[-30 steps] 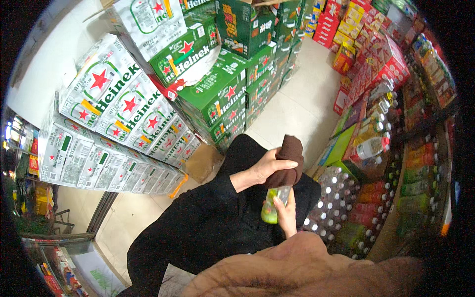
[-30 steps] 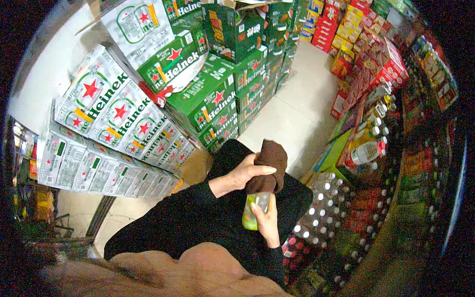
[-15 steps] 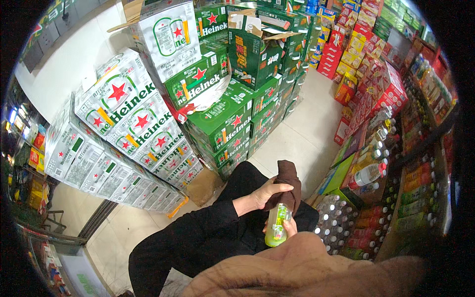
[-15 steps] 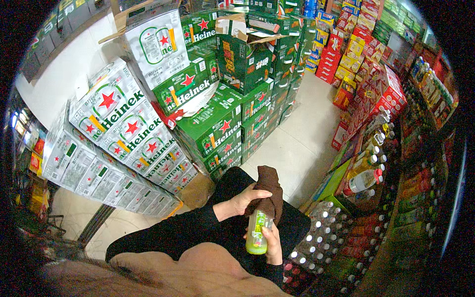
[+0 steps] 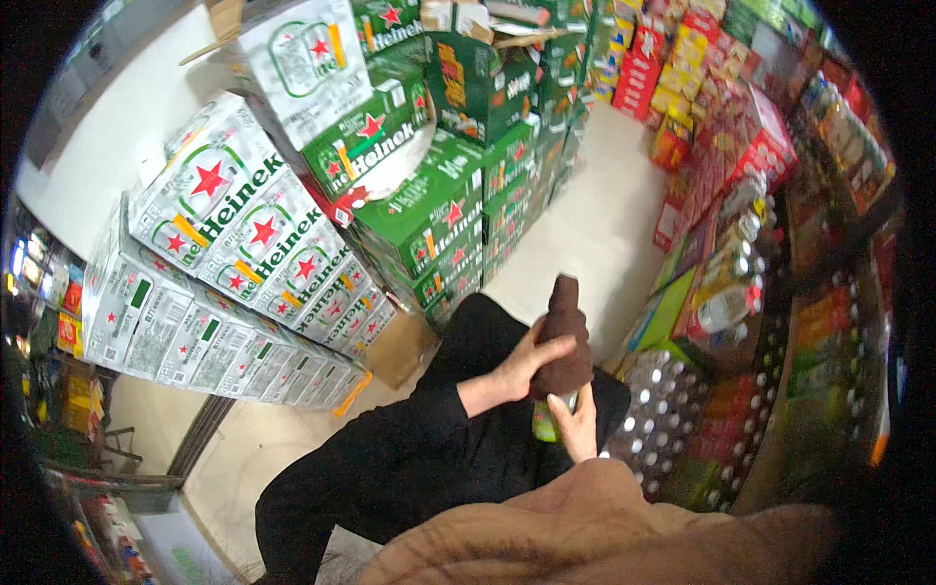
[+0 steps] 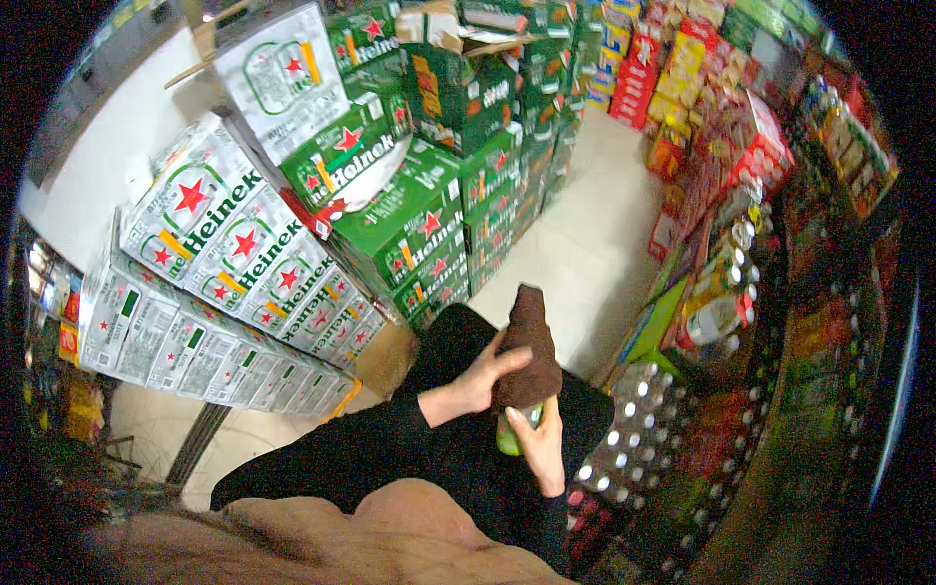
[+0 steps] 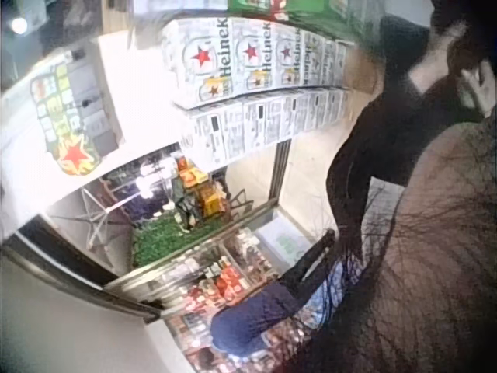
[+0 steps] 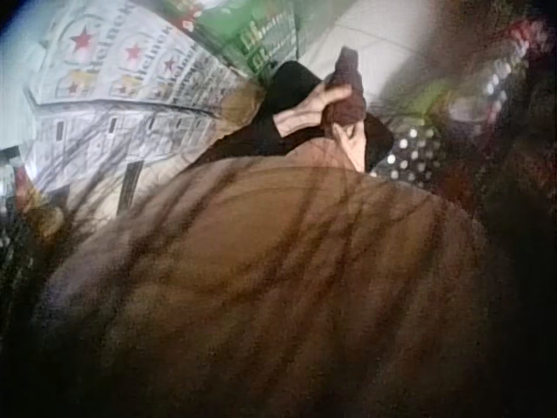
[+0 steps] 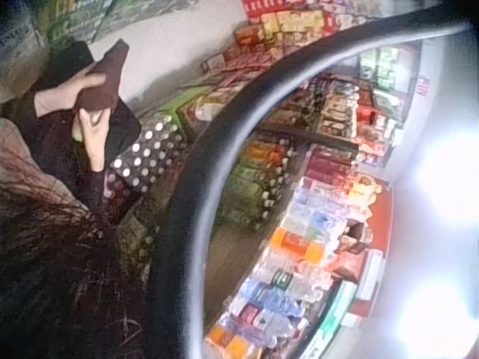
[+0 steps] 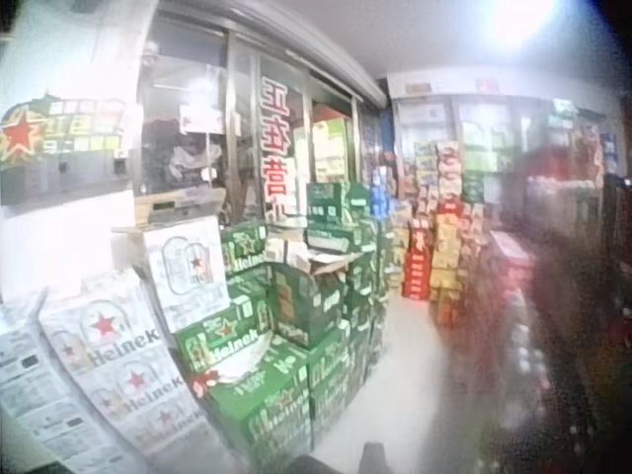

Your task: The person wipes a yellow-labeled plastic bottle with a brown cloth, repeatedly rotating and rubbing the bottle. After wiping, the person places the bottle into a glass-door refrigerator.

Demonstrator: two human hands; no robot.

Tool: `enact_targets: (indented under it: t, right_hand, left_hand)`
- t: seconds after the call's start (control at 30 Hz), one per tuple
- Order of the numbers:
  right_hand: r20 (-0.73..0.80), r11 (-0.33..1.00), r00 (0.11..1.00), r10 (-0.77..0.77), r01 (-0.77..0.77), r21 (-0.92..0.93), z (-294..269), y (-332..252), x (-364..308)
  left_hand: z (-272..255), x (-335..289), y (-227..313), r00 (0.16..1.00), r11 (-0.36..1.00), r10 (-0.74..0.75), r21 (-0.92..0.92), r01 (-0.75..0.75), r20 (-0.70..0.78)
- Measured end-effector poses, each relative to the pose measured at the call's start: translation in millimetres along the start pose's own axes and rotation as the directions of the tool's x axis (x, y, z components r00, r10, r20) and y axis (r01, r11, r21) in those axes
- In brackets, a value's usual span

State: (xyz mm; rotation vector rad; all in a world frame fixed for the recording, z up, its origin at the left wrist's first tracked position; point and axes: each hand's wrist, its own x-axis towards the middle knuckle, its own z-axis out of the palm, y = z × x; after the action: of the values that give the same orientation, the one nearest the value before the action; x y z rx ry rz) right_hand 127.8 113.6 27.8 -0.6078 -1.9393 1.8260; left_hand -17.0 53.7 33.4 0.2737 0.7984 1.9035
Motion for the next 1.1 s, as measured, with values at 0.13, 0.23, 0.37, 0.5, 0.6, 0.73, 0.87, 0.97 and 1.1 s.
enact_targets:
  t: [0.13, 0.23, 0.37, 0.5, 0.6, 0.73, 0.87, 0.97, 1.1]
  right_hand:
    - [-0.005, 0.856, 0.987, 0.158, -0.135, 0.499, 8.5, 22.4, -23.3]
    - [0.124, 0.796, 0.980, 0.156, -0.199, 0.572, 16.8, 19.6, -27.7]
    - [0.109, 0.827, 0.959, 0.261, -0.280, 0.487, 8.2, 27.4, -28.9]
    - [0.053, 0.915, 0.966, 0.253, -0.256, 0.311, 2.5, 31.5, -27.3]
    - [0.087, 0.898, 0.954, 0.286, -0.299, 0.322, 10.4, 30.2, -27.3]
    - [0.060, 0.897, 0.956, 0.289, -0.292, 0.331, 13.7, 36.8, -26.5]
    - [-0.001, 0.913, 0.967, 0.256, -0.242, 0.329, 17.1, 16.2, -19.7]
    - [-0.061, 0.972, 0.977, 0.203, -0.194, 0.132, 11.1, 11.2, -10.7]
    - [-0.045, 0.984, 0.984, 0.173, -0.171, 0.048, -0.7, 4.0, -4.5]
  left_hand:
    - [-8.6, 4.1, 15.0, 0.999, 0.983, -0.049, -0.177, 0.051, 0.016]
    - [5.3, 4.6, 28.1, 1.000, 0.994, 0.027, -0.109, -0.028, -0.010]
    - [7.0, 4.3, 22.8, 0.994, 0.984, 0.010, 0.174, -0.029, 0.106]
    - [0.2, 7.2, 45.8, 0.977, 0.981, -0.036, 0.192, -0.005, 0.210]
    - [7.6, 8.1, 47.1, 0.988, 0.959, -0.082, 0.280, 0.043, 0.128]
    - [18.9, 1.1, 30.6, 0.990, 0.906, 0.077, 0.407, -0.118, 0.116]
    - [10.5, -10.7, 0.7, 0.952, 0.802, 0.259, 0.513, -0.305, 0.162]
    - [-0.7, -16.6, -29.2, 0.960, 0.775, 0.224, 0.567, -0.279, 0.167]
    - [-6.0, -23.8, -38.1, 0.962, 0.791, 0.190, 0.551, -0.267, 0.194]
